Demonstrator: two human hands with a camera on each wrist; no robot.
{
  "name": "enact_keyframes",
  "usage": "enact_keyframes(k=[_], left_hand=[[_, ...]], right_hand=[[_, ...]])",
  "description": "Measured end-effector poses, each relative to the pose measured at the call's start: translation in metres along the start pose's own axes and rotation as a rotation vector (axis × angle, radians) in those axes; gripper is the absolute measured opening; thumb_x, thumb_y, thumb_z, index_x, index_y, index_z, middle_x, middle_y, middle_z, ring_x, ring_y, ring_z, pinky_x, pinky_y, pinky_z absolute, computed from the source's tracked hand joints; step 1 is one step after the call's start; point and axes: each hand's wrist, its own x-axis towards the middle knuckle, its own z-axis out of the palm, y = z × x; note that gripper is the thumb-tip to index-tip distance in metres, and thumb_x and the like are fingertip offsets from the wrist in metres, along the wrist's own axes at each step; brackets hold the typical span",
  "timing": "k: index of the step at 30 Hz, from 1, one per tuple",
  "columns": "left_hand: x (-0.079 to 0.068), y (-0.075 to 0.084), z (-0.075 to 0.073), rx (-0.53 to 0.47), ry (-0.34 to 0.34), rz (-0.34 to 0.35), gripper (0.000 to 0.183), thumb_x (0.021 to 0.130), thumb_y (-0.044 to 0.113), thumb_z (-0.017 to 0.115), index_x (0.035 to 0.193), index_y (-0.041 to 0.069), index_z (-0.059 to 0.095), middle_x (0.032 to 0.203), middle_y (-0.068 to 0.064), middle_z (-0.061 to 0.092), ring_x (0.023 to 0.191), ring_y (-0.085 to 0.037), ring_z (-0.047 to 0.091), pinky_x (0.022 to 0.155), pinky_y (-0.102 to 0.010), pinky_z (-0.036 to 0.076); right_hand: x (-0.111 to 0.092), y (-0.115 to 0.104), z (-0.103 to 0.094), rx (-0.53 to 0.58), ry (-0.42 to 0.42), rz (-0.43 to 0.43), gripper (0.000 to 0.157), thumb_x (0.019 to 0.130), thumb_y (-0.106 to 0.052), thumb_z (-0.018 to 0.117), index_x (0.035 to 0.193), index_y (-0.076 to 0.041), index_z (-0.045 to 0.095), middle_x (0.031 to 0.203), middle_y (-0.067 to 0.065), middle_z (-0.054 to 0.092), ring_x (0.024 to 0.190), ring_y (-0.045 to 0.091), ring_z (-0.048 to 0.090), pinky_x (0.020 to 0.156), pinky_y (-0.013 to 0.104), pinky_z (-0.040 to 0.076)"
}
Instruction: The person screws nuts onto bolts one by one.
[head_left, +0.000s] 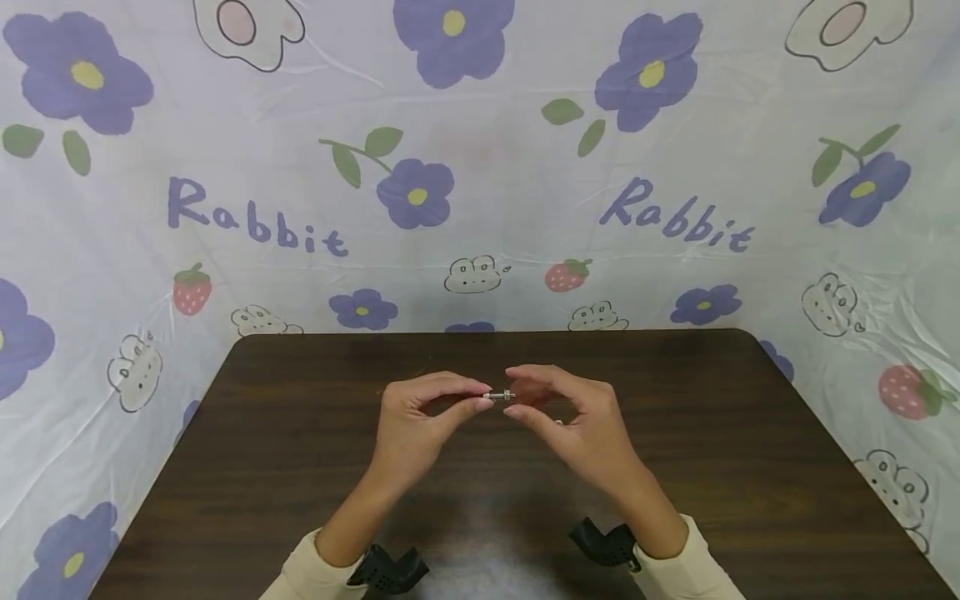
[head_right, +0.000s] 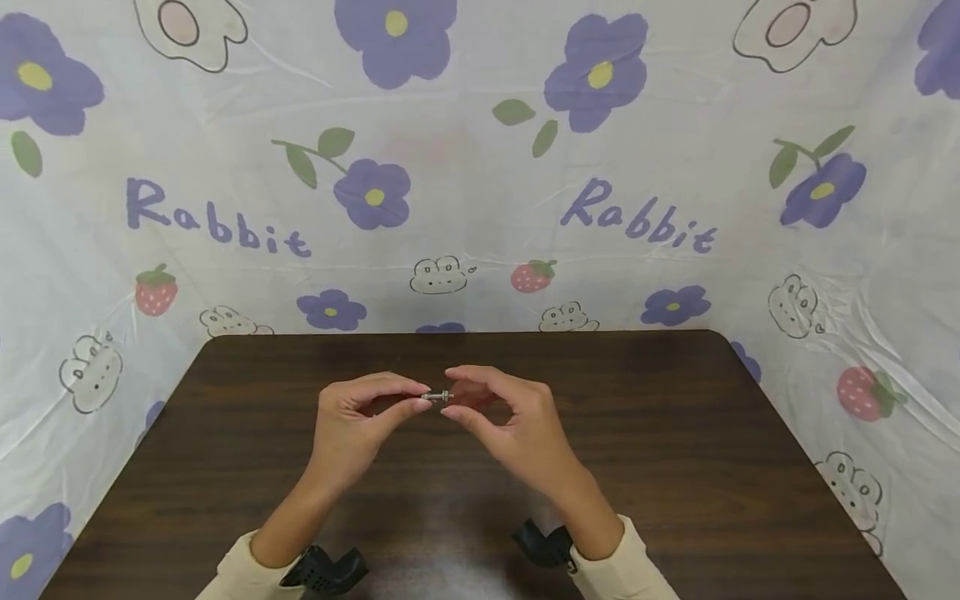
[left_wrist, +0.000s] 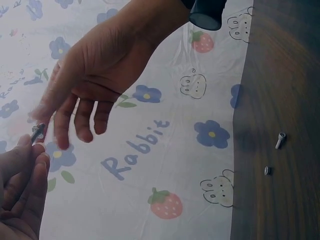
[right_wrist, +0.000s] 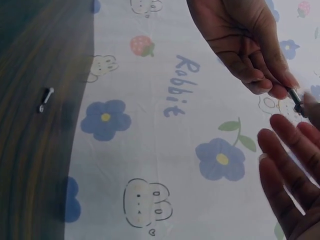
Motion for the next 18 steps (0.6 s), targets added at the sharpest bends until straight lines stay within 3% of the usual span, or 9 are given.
enact_keyframes(k=[7, 18], left_hand=[[-0.0004, 0.0013, 0.0002, -0.005, -0.009, -0.002, 0.013, 0.085, -0.001, 0.079, 0.098, 0.004, 0.080, 0.092, -0.005, 0.077, 0.083, -0.021, 0.074, 0.073, -0.035, 0.062], [-0.0009, 0.0013, 0.0003, -0.004, -0.010, 0.001, 0.013, 0.084, -0.001, 0.080, 0.096, 0.002, 0.080, 0.090, -0.004, 0.077, 0.082, -0.021, 0.073, 0.071, -0.035, 0.062]], right_hand=[[-0.0001, 0.0000, 0.0004, 0.013, 0.060, -0.121, 0.038, 0.072, 0.016, 0.082, 0.105, -0.003, 0.078, 0.095, 0.009, 0.078, 0.082, 0.017, 0.076, 0.071, 0.023, 0.060], [-0.0014, -0.0006, 0.0019, 0.033, 0.025, -0.050, 0.027, 0.080, 0.010, 0.080, 0.103, -0.004, 0.077, 0.087, 0.007, 0.077, 0.073, 0.014, 0.074, 0.066, 0.022, 0.059]])
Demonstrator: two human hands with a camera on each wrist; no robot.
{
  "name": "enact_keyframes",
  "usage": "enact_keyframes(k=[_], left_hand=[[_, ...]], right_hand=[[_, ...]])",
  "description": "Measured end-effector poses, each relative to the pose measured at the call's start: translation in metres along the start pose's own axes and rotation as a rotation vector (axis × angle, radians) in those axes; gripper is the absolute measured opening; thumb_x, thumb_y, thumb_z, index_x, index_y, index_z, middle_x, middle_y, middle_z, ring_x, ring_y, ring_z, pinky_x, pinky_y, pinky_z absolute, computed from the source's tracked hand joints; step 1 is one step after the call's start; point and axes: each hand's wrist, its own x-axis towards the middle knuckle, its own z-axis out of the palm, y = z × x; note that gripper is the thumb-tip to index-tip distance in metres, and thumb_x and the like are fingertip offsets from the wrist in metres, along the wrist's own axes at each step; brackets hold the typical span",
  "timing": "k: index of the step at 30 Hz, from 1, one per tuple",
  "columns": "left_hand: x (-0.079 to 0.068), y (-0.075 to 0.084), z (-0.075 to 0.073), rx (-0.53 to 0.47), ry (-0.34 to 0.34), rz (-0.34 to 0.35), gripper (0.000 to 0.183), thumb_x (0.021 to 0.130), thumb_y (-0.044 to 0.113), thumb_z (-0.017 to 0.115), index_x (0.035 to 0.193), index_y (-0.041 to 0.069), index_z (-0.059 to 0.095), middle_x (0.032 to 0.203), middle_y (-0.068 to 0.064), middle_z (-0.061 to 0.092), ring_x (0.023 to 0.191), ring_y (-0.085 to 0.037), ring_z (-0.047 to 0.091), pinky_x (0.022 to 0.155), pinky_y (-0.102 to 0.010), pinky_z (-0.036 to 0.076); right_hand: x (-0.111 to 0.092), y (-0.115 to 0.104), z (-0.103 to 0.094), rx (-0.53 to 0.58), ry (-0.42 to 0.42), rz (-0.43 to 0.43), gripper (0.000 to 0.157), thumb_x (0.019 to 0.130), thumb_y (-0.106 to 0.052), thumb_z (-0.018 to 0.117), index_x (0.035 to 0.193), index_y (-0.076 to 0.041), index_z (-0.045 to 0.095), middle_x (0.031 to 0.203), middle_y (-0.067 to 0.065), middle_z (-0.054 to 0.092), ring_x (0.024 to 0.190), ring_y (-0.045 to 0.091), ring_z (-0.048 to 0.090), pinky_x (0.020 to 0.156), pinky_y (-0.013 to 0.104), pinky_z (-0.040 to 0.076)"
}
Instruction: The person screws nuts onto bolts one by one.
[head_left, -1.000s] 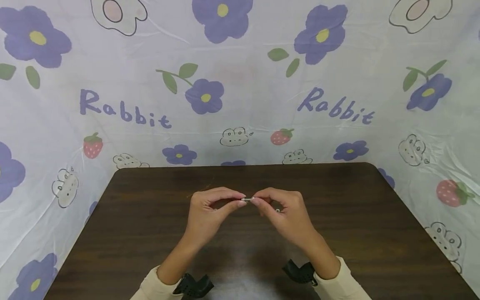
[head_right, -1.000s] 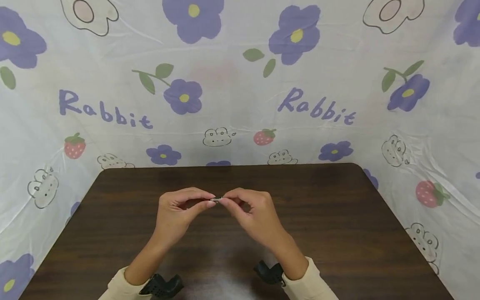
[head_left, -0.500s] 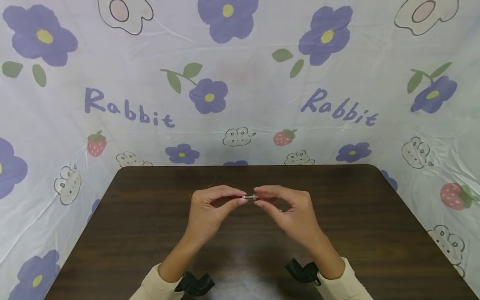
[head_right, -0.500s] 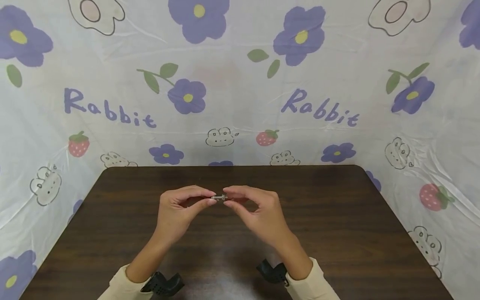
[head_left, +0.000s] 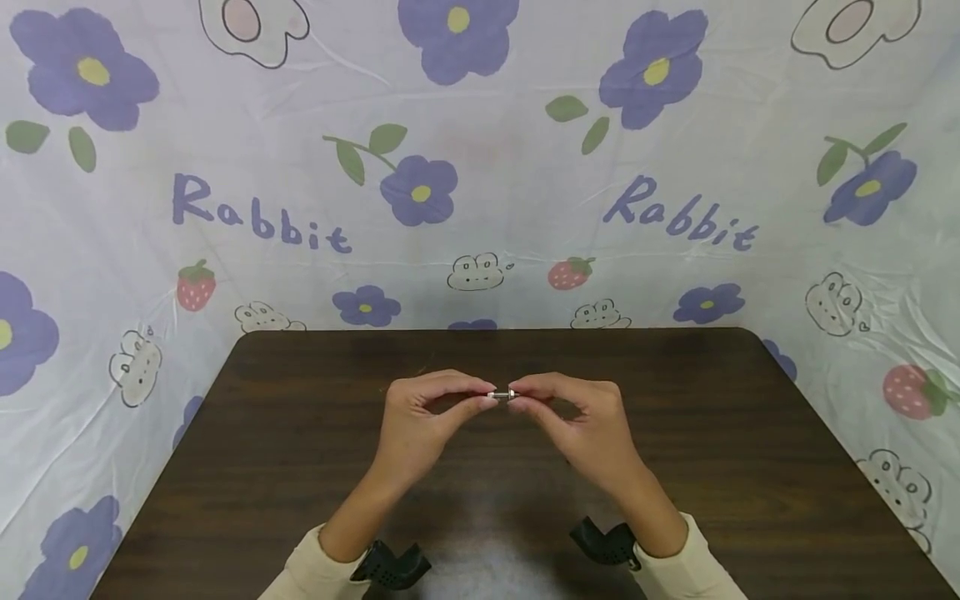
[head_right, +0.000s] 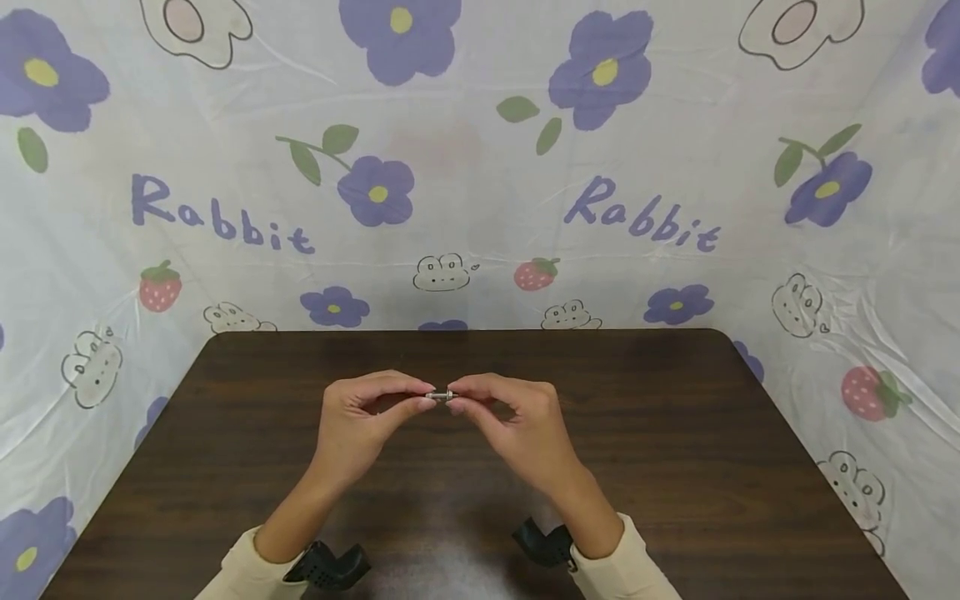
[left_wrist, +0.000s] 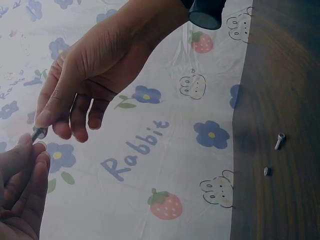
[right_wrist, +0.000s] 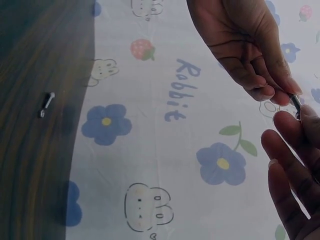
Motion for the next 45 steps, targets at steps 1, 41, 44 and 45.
enact_keyframes(k=[1, 41, 44, 45], left_hand=[[0.0000, -0.0004, 0.0002, 0.000, -0.001, -0.002, 0.013, 0.084, -0.001, 0.080, 0.096, 0.001, 0.080, 0.090, -0.005, 0.077, 0.082, -0.020, 0.073, 0.071, -0.036, 0.062], [-0.0007, -0.0022, 0.0018, -0.011, -0.012, -0.006, 0.013, 0.085, -0.001, 0.080, 0.096, 0.004, 0.080, 0.092, -0.005, 0.078, 0.084, -0.021, 0.075, 0.071, -0.036, 0.062], [-0.0010, -0.0023, 0.0017, -0.014, -0.014, -0.006, 0.013, 0.085, -0.001, 0.080, 0.096, 0.004, 0.080, 0.091, -0.005, 0.078, 0.084, -0.021, 0.075, 0.071, -0.037, 0.062], [-0.0011, -0.0021, 0.0016, -0.016, -0.016, -0.007, 0.013, 0.085, -0.001, 0.080, 0.096, 0.004, 0.080, 0.091, -0.005, 0.078, 0.084, -0.021, 0.075, 0.071, -0.038, 0.062]], right_hand=[[-0.0001, -0.0002, 0.0002, 0.008, -0.005, 0.014, 0.026, 0.081, 0.010, 0.079, 0.103, -0.004, 0.076, 0.085, 0.008, 0.077, 0.072, 0.014, 0.073, 0.065, 0.022, 0.059], [0.0023, 0.0006, -0.0039, -0.037, -0.016, -0.033, 0.033, 0.075, 0.012, 0.083, 0.104, -0.004, 0.078, 0.092, 0.005, 0.077, 0.078, 0.014, 0.073, 0.069, 0.022, 0.059], [0.0020, -0.0004, -0.0030, -0.022, -0.033, 0.005, 0.028, 0.079, 0.010, 0.081, 0.103, -0.005, 0.078, 0.089, 0.004, 0.076, 0.076, 0.013, 0.073, 0.066, 0.021, 0.058], [0.0022, -0.0009, -0.0027, -0.015, -0.043, 0.022, 0.027, 0.081, 0.009, 0.080, 0.103, -0.006, 0.077, 0.087, 0.004, 0.076, 0.075, 0.012, 0.072, 0.066, 0.021, 0.058]])
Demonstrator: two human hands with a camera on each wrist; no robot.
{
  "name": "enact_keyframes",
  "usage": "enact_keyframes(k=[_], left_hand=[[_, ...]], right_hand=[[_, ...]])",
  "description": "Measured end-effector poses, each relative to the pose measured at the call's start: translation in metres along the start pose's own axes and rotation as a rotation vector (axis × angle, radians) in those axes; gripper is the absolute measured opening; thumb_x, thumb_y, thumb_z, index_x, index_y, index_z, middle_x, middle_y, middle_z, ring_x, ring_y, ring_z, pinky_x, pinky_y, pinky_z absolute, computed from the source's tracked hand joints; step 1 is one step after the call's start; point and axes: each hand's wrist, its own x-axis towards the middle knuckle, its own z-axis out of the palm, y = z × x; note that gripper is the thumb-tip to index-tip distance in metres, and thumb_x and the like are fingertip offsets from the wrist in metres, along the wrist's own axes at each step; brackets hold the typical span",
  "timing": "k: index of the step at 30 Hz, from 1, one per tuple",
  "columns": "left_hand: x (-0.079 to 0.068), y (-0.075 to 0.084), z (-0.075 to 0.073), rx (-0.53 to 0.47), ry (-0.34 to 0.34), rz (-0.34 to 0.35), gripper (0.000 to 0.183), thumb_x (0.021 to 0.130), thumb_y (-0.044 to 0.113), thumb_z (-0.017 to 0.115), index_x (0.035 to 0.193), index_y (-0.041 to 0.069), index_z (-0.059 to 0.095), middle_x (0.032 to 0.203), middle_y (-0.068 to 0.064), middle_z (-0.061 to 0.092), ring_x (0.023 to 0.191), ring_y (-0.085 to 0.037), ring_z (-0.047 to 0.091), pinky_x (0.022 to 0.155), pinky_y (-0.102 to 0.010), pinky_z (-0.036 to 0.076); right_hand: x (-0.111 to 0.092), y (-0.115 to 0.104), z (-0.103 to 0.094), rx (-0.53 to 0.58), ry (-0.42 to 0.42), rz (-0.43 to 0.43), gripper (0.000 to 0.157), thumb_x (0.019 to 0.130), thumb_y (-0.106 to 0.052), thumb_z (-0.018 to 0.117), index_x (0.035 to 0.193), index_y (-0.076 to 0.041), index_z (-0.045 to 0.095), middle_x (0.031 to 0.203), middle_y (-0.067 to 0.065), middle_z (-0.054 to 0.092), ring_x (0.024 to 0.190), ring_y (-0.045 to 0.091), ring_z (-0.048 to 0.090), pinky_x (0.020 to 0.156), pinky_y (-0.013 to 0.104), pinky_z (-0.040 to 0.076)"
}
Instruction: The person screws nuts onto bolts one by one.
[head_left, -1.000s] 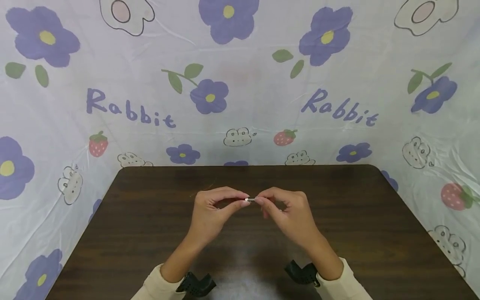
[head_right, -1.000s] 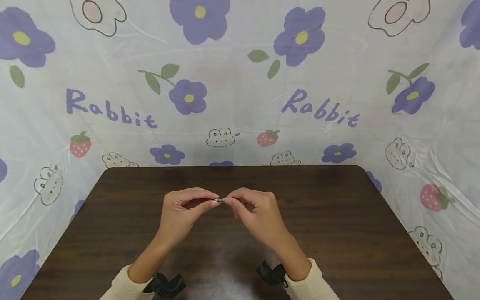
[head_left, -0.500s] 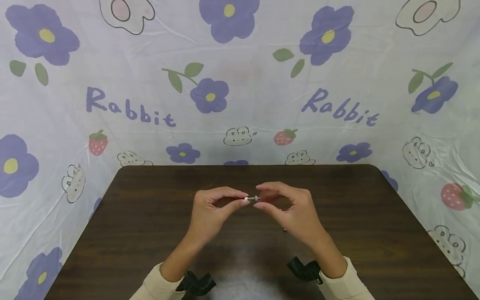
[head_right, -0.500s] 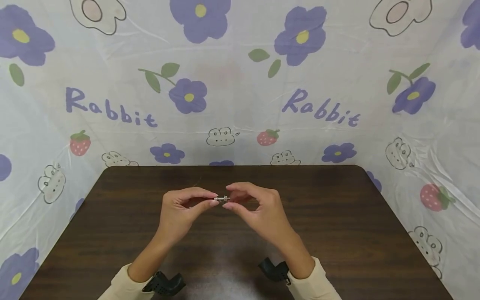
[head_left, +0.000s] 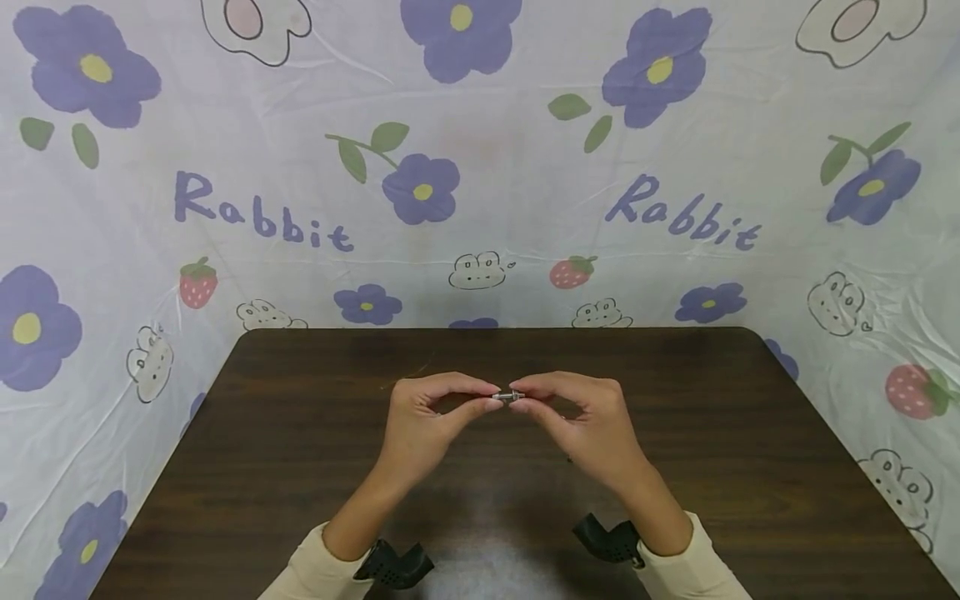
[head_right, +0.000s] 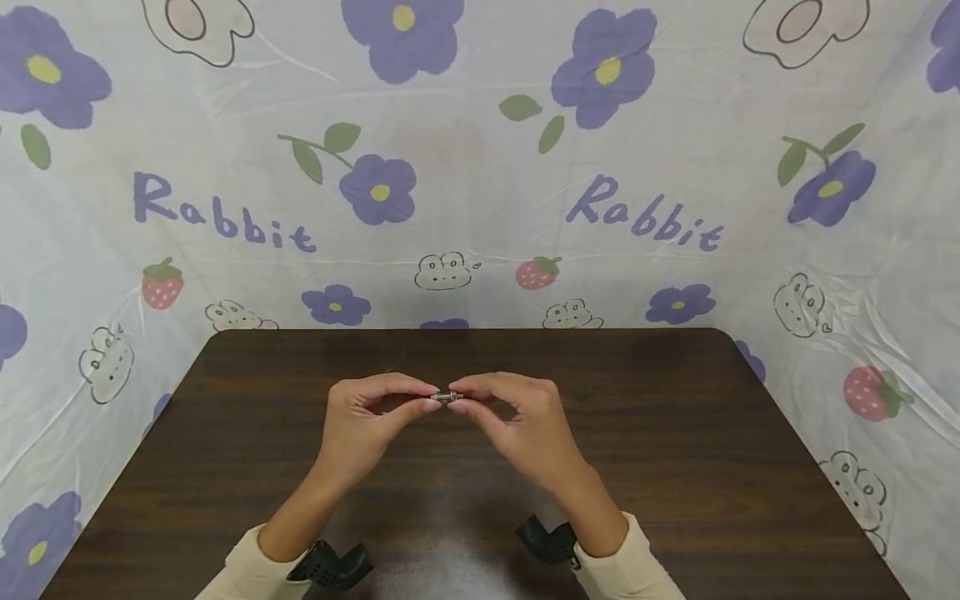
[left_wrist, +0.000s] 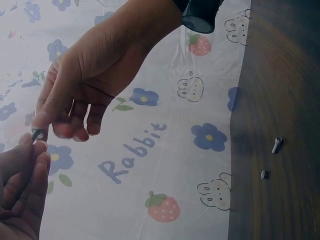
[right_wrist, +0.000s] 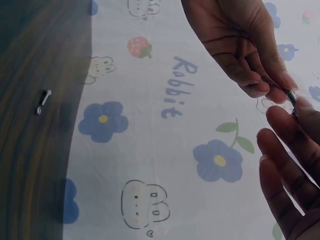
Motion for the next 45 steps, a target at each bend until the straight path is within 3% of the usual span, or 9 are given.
enact_keyframes(k=[7, 14, 21, 25, 27, 31, 34, 37, 45], left_hand=[[-0.001, 0.002, 0.002, 0.006, -0.003, 0.007, 0.011, 0.084, -0.001, 0.080, 0.095, 0.002, 0.080, 0.090, -0.005, 0.078, 0.083, -0.020, 0.075, 0.071, -0.038, 0.062], [-0.001, 0.003, 0.004, -0.007, -0.011, 0.005, 0.012, 0.084, -0.001, 0.081, 0.095, 0.004, 0.080, 0.089, -0.005, 0.078, 0.082, -0.021, 0.075, 0.072, -0.036, 0.062], [-0.002, 0.004, 0.005, -0.024, -0.015, 0.003, 0.012, 0.083, -0.002, 0.081, 0.094, 0.004, 0.080, 0.089, -0.006, 0.077, 0.081, -0.021, 0.074, 0.073, -0.037, 0.062], [-0.002, 0.003, 0.006, -0.028, -0.019, 0.000, 0.012, 0.084, -0.002, 0.081, 0.094, 0.003, 0.079, 0.089, -0.007, 0.077, 0.081, -0.021, 0.074, 0.072, -0.037, 0.062], [-0.002, 0.003, 0.006, -0.030, -0.013, -0.001, 0.012, 0.083, -0.002, 0.081, 0.094, 0.002, 0.079, 0.089, -0.007, 0.077, 0.080, -0.021, 0.074, 0.071, -0.037, 0.062], [-0.001, 0.002, 0.004, -0.009, 0.016, -0.005, 0.012, 0.083, 0.000, 0.082, 0.094, 0.003, 0.080, 0.088, -0.006, 0.077, 0.080, -0.021, 0.074, 0.070, -0.035, 0.062], [0.001, 0.001, 0.002, 0.012, 0.032, -0.010, 0.012, 0.083, 0.001, 0.082, 0.094, 0.003, 0.080, 0.089, -0.004, 0.077, 0.082, -0.020, 0.074, 0.070, -0.032, 0.061], [0.001, 0.001, 0.001, 0.007, 0.030, -0.009, 0.011, 0.084, 0.000, 0.081, 0.094, 0.003, 0.080, 0.089, -0.005, 0.078, 0.082, -0.021, 0.074, 0.071, -0.033, 0.062], [-0.001, -0.001, 0.001, -0.030, 0.009, 0.000, 0.013, 0.083, -0.003, 0.080, 0.095, 0.002, 0.080, 0.090, -0.007, 0.077, 0.082, -0.022, 0.074, 0.073, -0.038, 0.062]], right_hand=[[-0.001, -0.002, 0.002, 0.020, -0.052, 0.072, 0.012, 0.093, 0.002, 0.071, 0.096, -0.010, 0.073, 0.071, -0.005, 0.068, 0.061, 0.009, 0.063, 0.057, 0.022, 0.055], [-0.003, -0.004, 0.006, 0.014, -0.040, 0.104, 0.021, 0.095, 0.005, 0.065, 0.088, -0.015, 0.070, 0.065, -0.007, 0.062, 0.054, 0.016, 0.059, 0.050, 0.021, 0.049], [-0.003, -0.003, 0.008, 0.022, -0.057, 0.158, 0.034, 0.101, 0.000, 0.058, 0.072, -0.015, 0.067, 0.059, -0.010, 0.060, 0.052, 0.009, 0.056, 0.049, 0.024, 0.046], [-0.004, -0.001, 0.006, 0.029, -0.095, 0.178, 0.037, 0.106, -0.005, 0.052, 0.076, -0.018, 0.070, 0.062, -0.010, 0.064, 0.048, 0.004, 0.045, 0.042, 0.022, 0.035], [-0.004, 0.000, 0.004, 0.029, -0.102, 0.172, 0.033, 0.107, -0.006, 0.050, 0.083, -0.017, 0.071, 0.066, -0.009, 0.066, 0.049, 0.004, 0.044, 0.044, 0.022, 0.036], [-0.003, 0.001, -0.001, 0.046, -0.081, 0.149, 0.015, 0.099, -0.002, 0.063, 0.105, -0.012, 0.072, 0.079, -0.005, 0.072, 0.063, 0.008, 0.062, 0.059, 0.024, 0.053], [-0.001, 0.000, -0.004, 0.049, -0.061, 0.129, 0.029, 0.089, 0.003, 0.075, 0.115, -0.009, 0.071, 0.092, -0.002, 0.076, 0.079, 0.012, 0.072, 0.070, 0.028, 0.059], [0.001, -0.002, -0.004, 0.043, -0.050, 0.104, 0.033, 0.083, 0.006, 0.080, 0.113, -0.008, 0.073, 0.096, 0.001, 0.077, 0.082, 0.013, 0.074, 0.070, 0.027, 0.060], [-0.001, -0.003, -0.003, 0.051, -0.031, 0.083, 0.028, 0.082, 0.011, 0.078, 0.105, -0.004, 0.077, 0.093, 0.005, 0.078, 0.076, 0.015, 0.074, 0.067, 0.024, 0.059]])
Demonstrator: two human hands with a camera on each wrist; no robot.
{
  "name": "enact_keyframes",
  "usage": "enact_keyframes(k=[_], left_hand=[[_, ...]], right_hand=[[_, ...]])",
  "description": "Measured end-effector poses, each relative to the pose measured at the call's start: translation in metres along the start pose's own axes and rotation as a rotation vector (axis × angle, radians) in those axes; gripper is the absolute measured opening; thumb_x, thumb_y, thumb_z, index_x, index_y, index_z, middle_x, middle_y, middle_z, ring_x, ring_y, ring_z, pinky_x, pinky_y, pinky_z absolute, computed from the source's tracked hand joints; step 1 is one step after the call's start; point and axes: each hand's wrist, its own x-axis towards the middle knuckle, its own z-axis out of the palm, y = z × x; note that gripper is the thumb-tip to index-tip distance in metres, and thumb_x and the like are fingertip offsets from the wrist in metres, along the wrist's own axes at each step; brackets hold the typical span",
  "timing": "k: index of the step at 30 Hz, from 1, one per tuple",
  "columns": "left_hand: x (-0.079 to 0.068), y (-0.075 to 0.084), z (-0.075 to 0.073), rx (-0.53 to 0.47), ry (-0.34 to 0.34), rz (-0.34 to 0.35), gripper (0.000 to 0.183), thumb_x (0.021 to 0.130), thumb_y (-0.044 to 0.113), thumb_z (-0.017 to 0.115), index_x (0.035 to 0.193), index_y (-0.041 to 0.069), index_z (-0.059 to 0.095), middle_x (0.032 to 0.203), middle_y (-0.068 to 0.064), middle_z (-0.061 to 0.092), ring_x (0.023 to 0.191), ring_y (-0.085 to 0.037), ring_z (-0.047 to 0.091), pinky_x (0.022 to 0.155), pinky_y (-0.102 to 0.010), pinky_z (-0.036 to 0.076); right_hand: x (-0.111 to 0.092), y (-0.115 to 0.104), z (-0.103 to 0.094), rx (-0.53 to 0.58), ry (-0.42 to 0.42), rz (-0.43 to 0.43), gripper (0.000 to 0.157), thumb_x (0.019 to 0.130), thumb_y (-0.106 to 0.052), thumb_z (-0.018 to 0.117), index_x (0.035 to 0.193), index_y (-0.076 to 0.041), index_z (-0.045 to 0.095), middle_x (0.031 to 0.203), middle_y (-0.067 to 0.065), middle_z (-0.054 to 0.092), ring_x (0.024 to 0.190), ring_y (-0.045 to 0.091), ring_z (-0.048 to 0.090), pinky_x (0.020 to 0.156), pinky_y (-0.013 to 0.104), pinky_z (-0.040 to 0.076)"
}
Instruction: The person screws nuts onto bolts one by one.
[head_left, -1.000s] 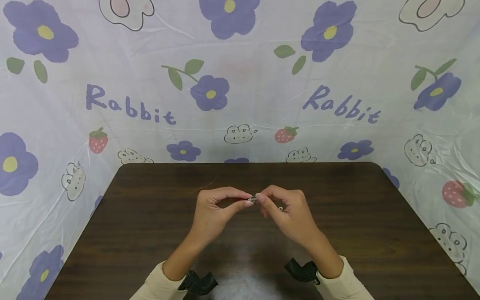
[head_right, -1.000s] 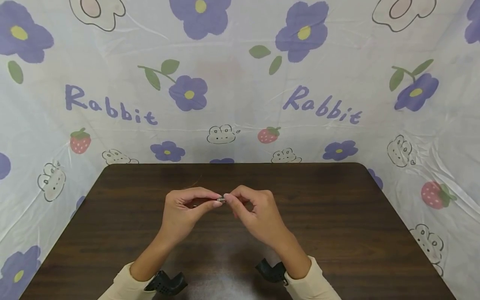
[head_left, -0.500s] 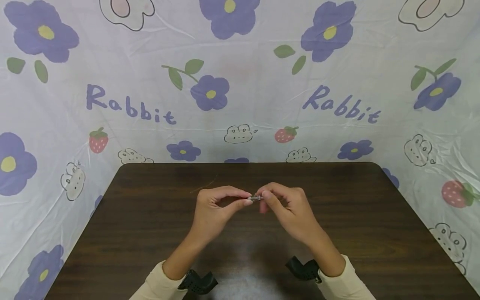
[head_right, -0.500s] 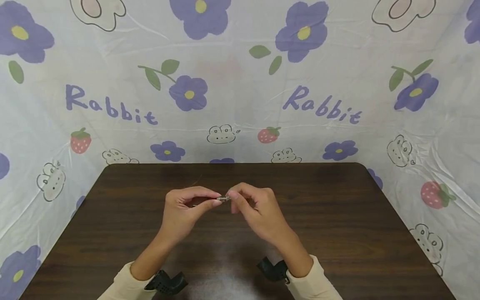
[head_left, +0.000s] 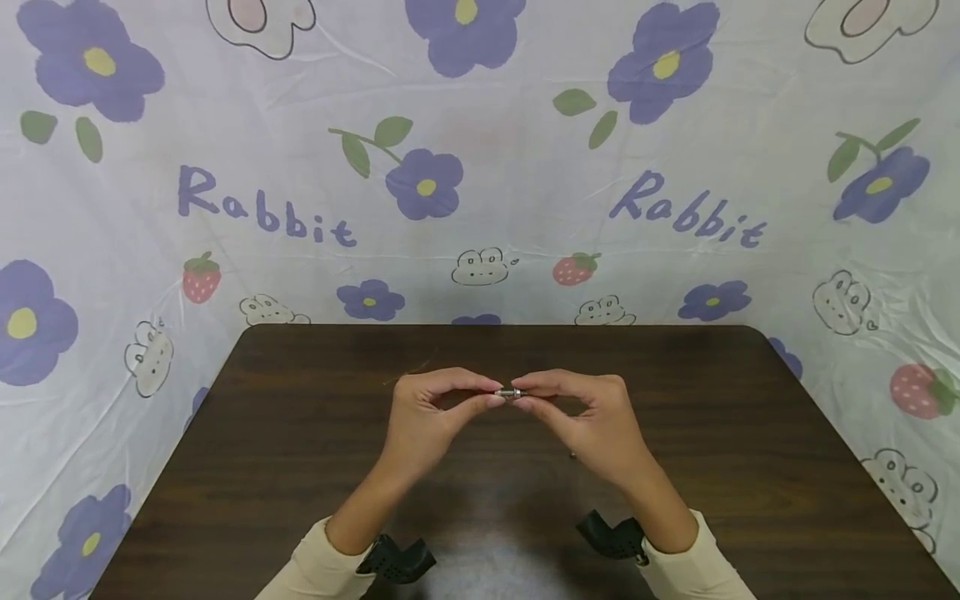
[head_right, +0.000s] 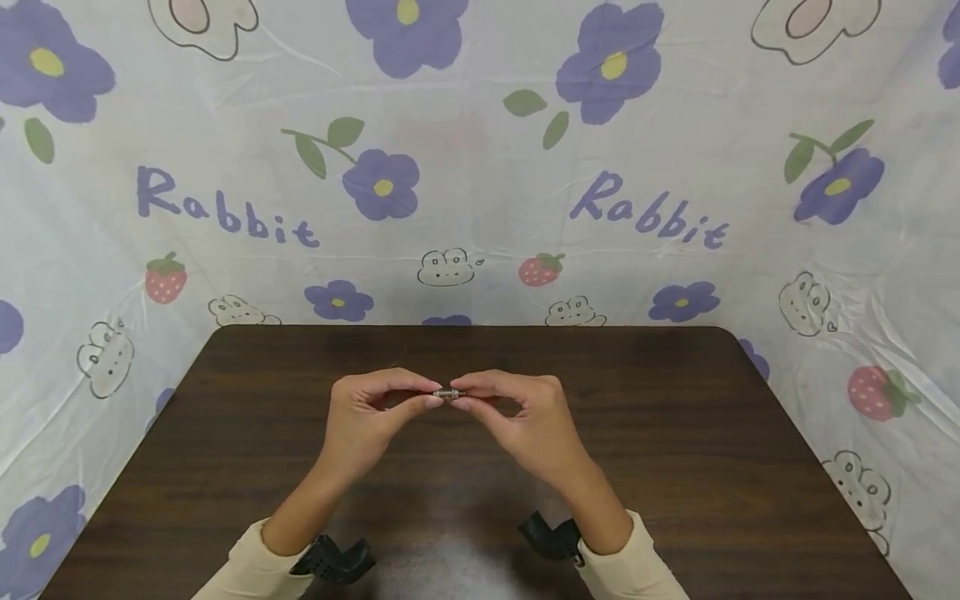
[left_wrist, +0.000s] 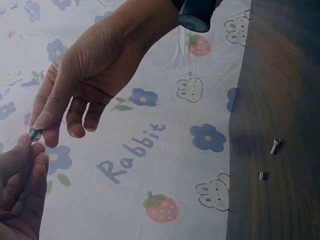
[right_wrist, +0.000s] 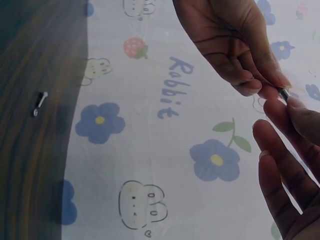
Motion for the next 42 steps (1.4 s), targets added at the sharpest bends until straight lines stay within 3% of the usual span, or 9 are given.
enact_keyframes(k=[9, 15, 21, 25, 28, 32, 42], left_hand=[[0.0001, 0.0011, 0.0007, 0.014, 0.002, -0.013, 0.013, 0.084, -0.002, 0.081, 0.096, 0.003, 0.080, 0.089, -0.006, 0.077, 0.082, -0.022, 0.073, 0.071, -0.036, 0.062], [-0.0010, 0.0010, 0.0023, 0.034, -0.005, -0.008, 0.013, 0.083, -0.002, 0.081, 0.095, 0.003, 0.080, 0.089, -0.005, 0.077, 0.082, -0.021, 0.074, 0.072, -0.035, 0.062], [0.0000, 0.0020, 0.0027, 0.027, -0.003, 0.004, 0.012, 0.082, -0.003, 0.082, 0.094, 0.001, 0.079, 0.088, -0.005, 0.077, 0.080, -0.021, 0.073, 0.071, -0.033, 0.062], [0.0005, 0.0030, 0.0020, 0.028, 0.001, 0.005, 0.012, 0.082, -0.002, 0.082, 0.094, 0.002, 0.079, 0.088, -0.005, 0.077, 0.080, -0.021, 0.073, 0.071, -0.034, 0.062], [-0.0002, 0.0036, 0.0014, 0.037, 0.000, 0.002, 0.012, 0.083, -0.002, 0.082, 0.094, 0.002, 0.079, 0.088, -0.005, 0.077, 0.081, -0.021, 0.073, 0.071, -0.034, 0.062], [-0.0004, 0.0034, 0.0015, 0.042, -0.006, 0.003, 0.012, 0.084, -0.001, 0.081, 0.095, 0.004, 0.080, 0.088, -0.004, 0.077, 0.081, -0.021, 0.073, 0.070, -0.034, 0.062], [0.0008, 0.0026, 0.0028, 0.014, -0.014, -0.001, 0.013, 0.084, -0.002, 0.080, 0.095, 0.003, 0.080, 0.089, -0.007, 0.077, 0.082, -0.022, 0.074, 0.072, -0.036, 0.062]], right_hand=[[0.0003, 0.0007, 0.0028, -0.029, 0.008, -0.001, 0.021, 0.086, 0.005, 0.077, 0.103, -0.007, 0.076, 0.086, 0.004, 0.076, 0.071, 0.013, 0.071, 0.062, 0.026, 0.057], [-0.0023, 0.0002, 0.0050, -0.046, -0.027, 0.057, 0.017, 0.095, 0.002, 0.067, 0.093, -0.013, 0.075, 0.078, -0.005, 0.073, 0.069, 0.008, 0.067, 0.060, 0.025, 0.055], [-0.0024, -0.0012, 0.0047, -0.061, -0.050, 0.073, 0.029, 0.101, 0.001, 0.058, 0.085, -0.015, 0.075, 0.072, -0.005, 0.072, 0.050, 0.005, 0.046, 0.046, 0.021, 0.038], [-0.0008, -0.0018, 0.0008, -0.048, -0.034, 0.045, 0.017, 0.096, 0.003, 0.066, 0.097, -0.012, 0.075, 0.081, -0.002, 0.075, 0.062, 0.006, 0.062, 0.056, 0.020, 0.051], [-0.0001, -0.0019, -0.0016, -0.043, -0.015, -0.001, 0.025, 0.087, 0.005, 0.076, 0.108, -0.009, 0.074, 0.092, 0.002, 0.076, 0.077, 0.010, 0.072, 0.068, 0.025, 0.059], [0.0010, -0.0022, -0.0025, -0.042, 0.001, -0.057, 0.030, 0.080, 0.008, 0.081, 0.106, -0.006, 0.076, 0.096, 0.004, 0.077, 0.078, 0.012, 0.071, 0.067, 0.025, 0.059], [0.0023, 0.0000, -0.0021, -0.051, 0.006, -0.123, 0.031, 0.077, 0.011, 0.082, 0.103, -0.007, 0.078, 0.094, 0.002, 0.075, 0.079, 0.013, 0.069, 0.065, 0.021, 0.056]])
